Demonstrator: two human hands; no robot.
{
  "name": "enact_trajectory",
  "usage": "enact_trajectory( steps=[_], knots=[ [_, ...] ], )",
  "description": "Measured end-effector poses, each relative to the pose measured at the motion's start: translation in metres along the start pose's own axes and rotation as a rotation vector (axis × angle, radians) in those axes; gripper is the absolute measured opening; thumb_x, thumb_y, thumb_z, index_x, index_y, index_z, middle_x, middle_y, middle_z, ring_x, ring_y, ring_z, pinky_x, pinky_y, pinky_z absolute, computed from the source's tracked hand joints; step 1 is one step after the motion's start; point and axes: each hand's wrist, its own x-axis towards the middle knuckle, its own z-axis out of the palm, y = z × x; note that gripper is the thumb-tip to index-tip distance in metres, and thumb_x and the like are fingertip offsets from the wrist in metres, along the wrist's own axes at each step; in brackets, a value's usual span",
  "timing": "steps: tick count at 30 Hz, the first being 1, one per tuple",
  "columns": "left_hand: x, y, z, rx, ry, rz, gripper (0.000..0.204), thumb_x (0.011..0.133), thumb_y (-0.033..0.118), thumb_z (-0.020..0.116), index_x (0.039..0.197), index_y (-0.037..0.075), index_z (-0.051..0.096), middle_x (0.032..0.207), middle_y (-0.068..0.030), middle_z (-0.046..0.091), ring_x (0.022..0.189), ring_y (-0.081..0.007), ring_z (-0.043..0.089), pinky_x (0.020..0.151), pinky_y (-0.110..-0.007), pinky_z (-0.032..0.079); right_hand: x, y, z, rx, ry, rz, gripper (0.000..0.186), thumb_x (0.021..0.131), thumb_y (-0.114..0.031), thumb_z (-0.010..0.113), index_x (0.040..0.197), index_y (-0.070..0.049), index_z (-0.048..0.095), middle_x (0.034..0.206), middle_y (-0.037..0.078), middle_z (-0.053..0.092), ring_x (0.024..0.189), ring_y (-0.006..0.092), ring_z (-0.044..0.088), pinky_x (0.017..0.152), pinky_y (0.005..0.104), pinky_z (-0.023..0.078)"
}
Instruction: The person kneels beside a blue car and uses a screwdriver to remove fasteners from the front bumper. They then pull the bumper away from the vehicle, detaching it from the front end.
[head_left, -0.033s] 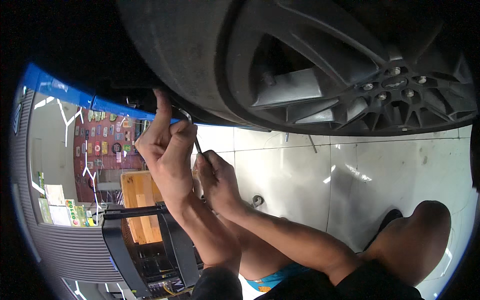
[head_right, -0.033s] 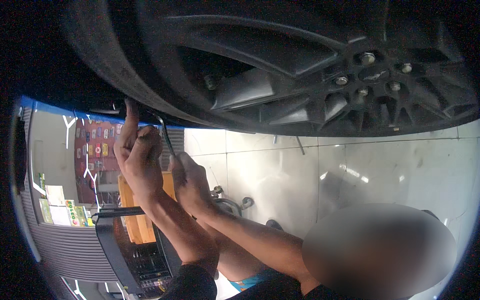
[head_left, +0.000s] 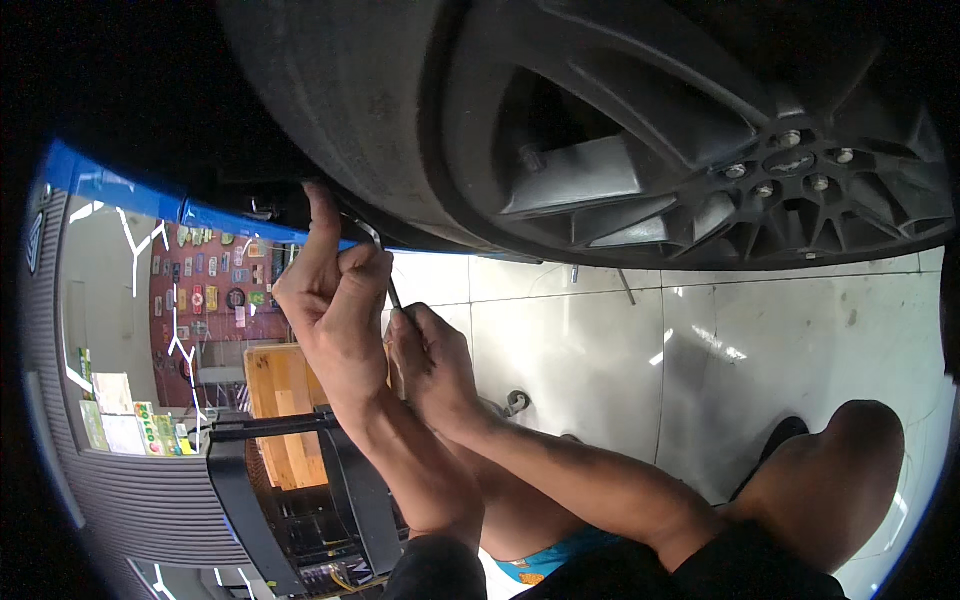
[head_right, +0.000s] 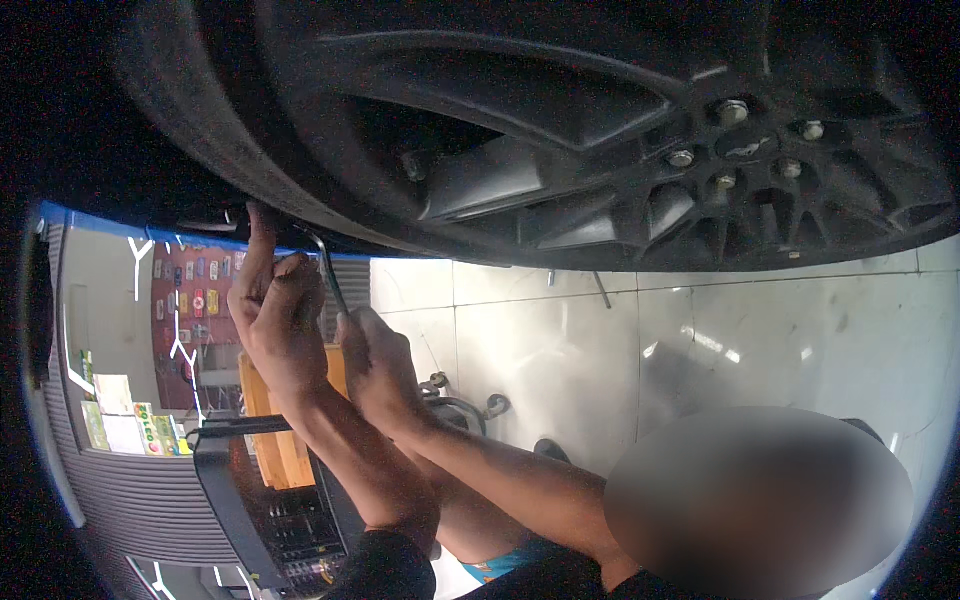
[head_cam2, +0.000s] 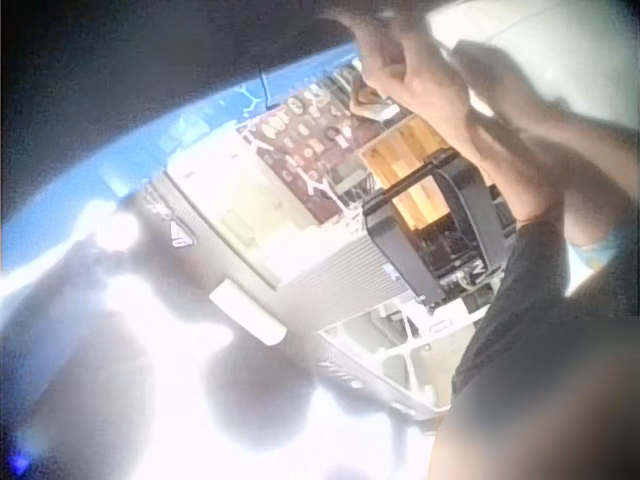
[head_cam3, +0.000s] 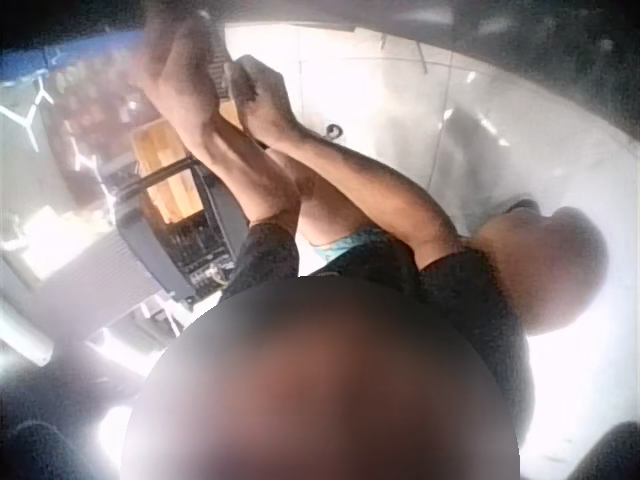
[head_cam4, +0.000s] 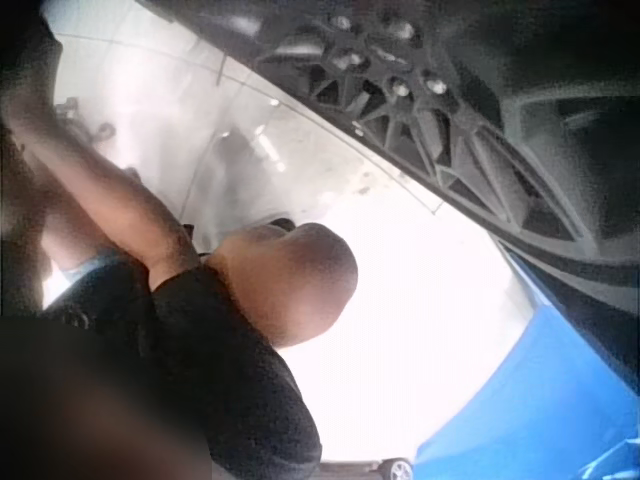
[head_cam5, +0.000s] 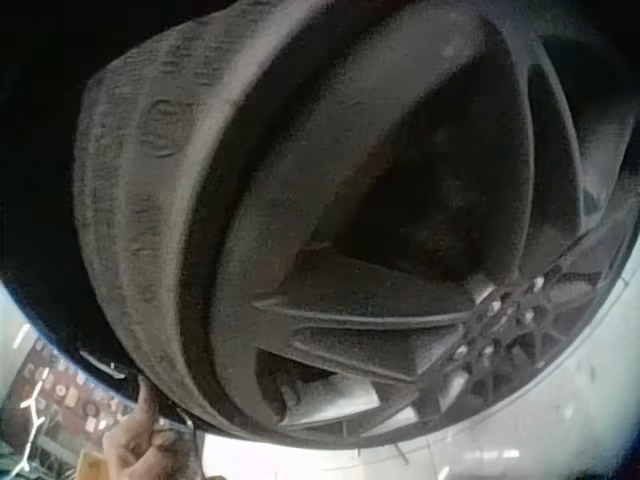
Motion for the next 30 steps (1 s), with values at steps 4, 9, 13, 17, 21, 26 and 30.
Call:
enact_trajectory(
  steps=[4,9,13,17,21,26,30],
  knots=[
    [0.003,0.000,0.005,-0.006,-0.016,0.031,0.065,0.081,0.004,0.049,0.145,-0.004,0.042,0.062,0.0063,0.033,0.054,-0.0011,0.028,0.049,-0.019,0.019,0.005,0.002,0.002,0.011,0.066,-0.025,0.025,0.102,-0.018,0.049,0.089,0.001,0.054,0.073,0.023,0.059,0.066,0.0397,0.061,0.058,0.0410,0.044],
    [0.007,-0.010,0.007,0.000,-0.003,0.060,0.065,0.082,0.005,0.049,0.146,-0.004,0.040,0.061,0.0065,0.033,0.054,-0.0008,0.028,0.048,-0.019,0.019,0.008,0.003,0.004,0.136,0.079,-0.021,0.024,0.102,-0.017,0.050,0.087,0.001,0.055,0.070,0.016,0.056,0.064,0.0279,0.056,0.057,0.0357,0.042],
    [0.008,-0.013,0.004,0.015,-0.004,0.059,0.065,0.083,0.005,0.051,0.146,-0.004,0.040,0.062,0.0071,0.036,0.054,-0.0009,0.030,0.050,-0.019,0.020,0.008,0.007,0.000,0.079,0.074,-0.046,0.022,0.103,-0.014,0.050,0.086,-0.001,0.056,0.067,0.003,0.053,0.063,0.0061,0.047,0.054,0.0261,0.038],
    [0.007,-0.019,0.010,0.066,0.032,0.074,0.065,0.084,0.005,0.053,0.147,-0.005,0.038,0.064,0.0072,0.039,0.056,-0.0009,0.032,0.052,-0.018,0.022,0.017,0.007,-0.006,0.056,0.091,-0.116,0.023,0.103,-0.014,0.050,0.085,0.000,0.056,0.069,0.004,0.055,0.065,0.0099,0.050,0.058,0.0289,0.041],
    [0.004,-0.011,0.014,-0.054,0.023,0.041,0.067,0.086,0.008,0.056,0.148,-0.004,0.036,0.064,0.0065,0.042,0.058,-0.0003,0.035,0.052,-0.017,0.023,0.013,0.000,-0.006,-0.028,0.090,-0.078,0.031,0.102,-0.024,0.051,0.085,0.001,0.056,0.077,0.024,0.063,0.070,0.0404,0.065,0.059,0.0428,0.047],
    [0.002,-0.009,0.005,0.001,-0.028,0.034,0.067,0.089,0.003,0.057,0.150,-0.007,0.029,0.062,0.0064,0.043,0.055,-0.0011,0.037,0.053,-0.016,0.028,0.014,0.009,-0.001,0.009,0.093,-0.096,0.027,0.102,-0.021,0.050,0.088,0.001,0.056,0.078,0.025,0.063,0.072,0.0412,0.065,0.061,0.0442,0.047],
    [-0.002,-0.016,0.002,-0.103,-0.018,0.026,0.069,0.088,0.007,0.058,0.149,-0.006,0.030,0.058,0.0058,0.040,0.052,-0.0023,0.035,0.051,-0.018,0.027,0.010,0.006,0.000,-0.054,0.089,-0.100,0.024,0.102,-0.019,0.050,0.089,0.001,0.057,0.079,0.024,0.064,0.074,0.0411,0.065,0.062,0.0435,0.047]
  ],
)
